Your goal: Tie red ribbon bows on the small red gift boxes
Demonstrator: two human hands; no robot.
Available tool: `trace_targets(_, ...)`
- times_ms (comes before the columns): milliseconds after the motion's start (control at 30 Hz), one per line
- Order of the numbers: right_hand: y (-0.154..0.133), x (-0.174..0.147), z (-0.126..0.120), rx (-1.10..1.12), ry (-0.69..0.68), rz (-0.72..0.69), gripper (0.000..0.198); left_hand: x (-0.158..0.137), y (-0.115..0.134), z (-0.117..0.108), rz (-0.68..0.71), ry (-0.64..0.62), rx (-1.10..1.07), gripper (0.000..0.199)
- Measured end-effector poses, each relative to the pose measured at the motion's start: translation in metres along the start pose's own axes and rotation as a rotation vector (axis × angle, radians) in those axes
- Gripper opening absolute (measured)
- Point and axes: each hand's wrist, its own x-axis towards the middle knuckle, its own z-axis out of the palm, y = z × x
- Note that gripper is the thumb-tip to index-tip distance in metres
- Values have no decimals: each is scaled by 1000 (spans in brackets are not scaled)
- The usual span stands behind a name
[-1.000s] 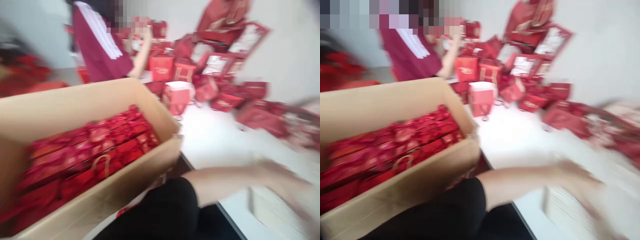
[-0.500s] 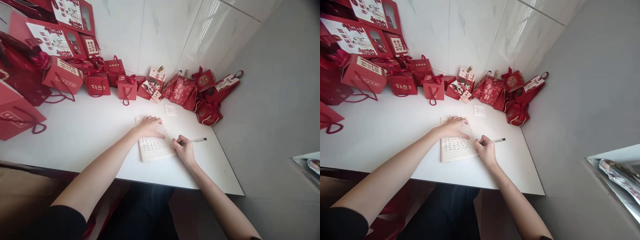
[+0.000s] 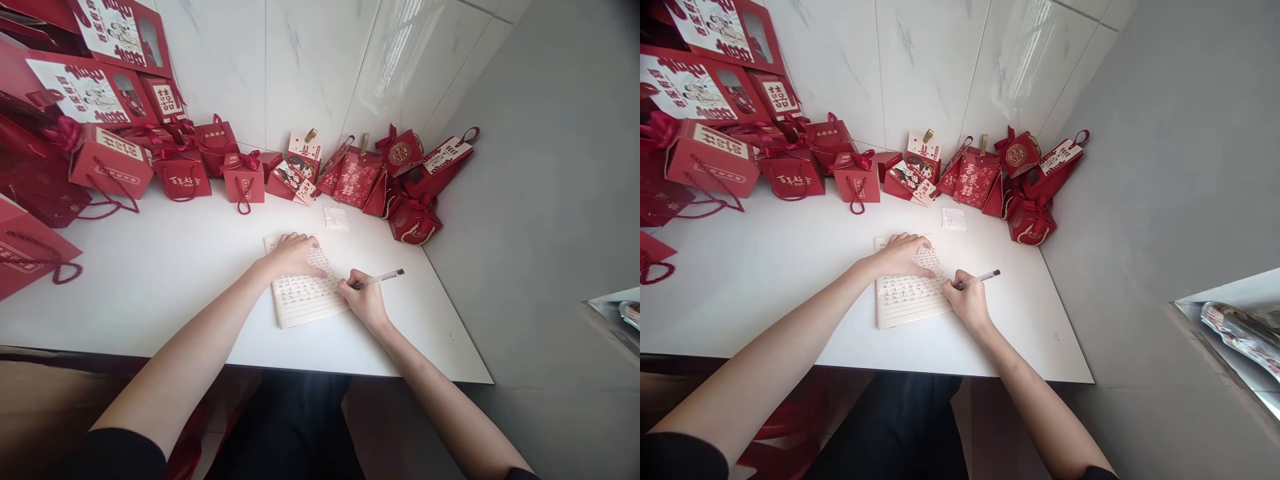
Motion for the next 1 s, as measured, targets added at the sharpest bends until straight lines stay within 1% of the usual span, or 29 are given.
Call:
trace_targets(300, -4, 1, -1, 35, 52, -1, 28, 0, -2, -1, 10, -6, 6, 74)
trace_targets(400, -3, 5, -10, 70, 148, -16, 28, -2, -1, -3, 19, 2, 3, 71)
trace_targets(467, -1, 15, -23, 76, 225, -52, 30, -5, -1, -3, 14, 8, -5, 68)
trace_targets(500, 0, 23, -32, 31, 259, -89, 35, -6, -1, -3, 11, 13, -12, 67)
trace_targets(567, 1, 44, -53, -136, 332, -181, 43, -8, -2, -3, 12, 29, -27, 62)
trace_targets(667, 0, 83, -88, -375, 480, -276, 37, -8, -4, -2, 27, 63, -40, 52)
trace_targets(767, 1, 115, -114, -510, 572, -271, 33, -10, -3, -4, 29, 77, -60, 42)
trace_targets(867, 9, 127, -121, -627, 583, -199, 28, -13, -1, -5, 23, 83, -70, 37)
trace_targets(933, 15, 124, -118, -687, 579, -173, 27, -14, -2, -6, 23, 85, -75, 35)
trace_targets(1000, 17, 116, -112, -729, 586, -180, 27, -13, -2, -5, 26, 87, -75, 34)
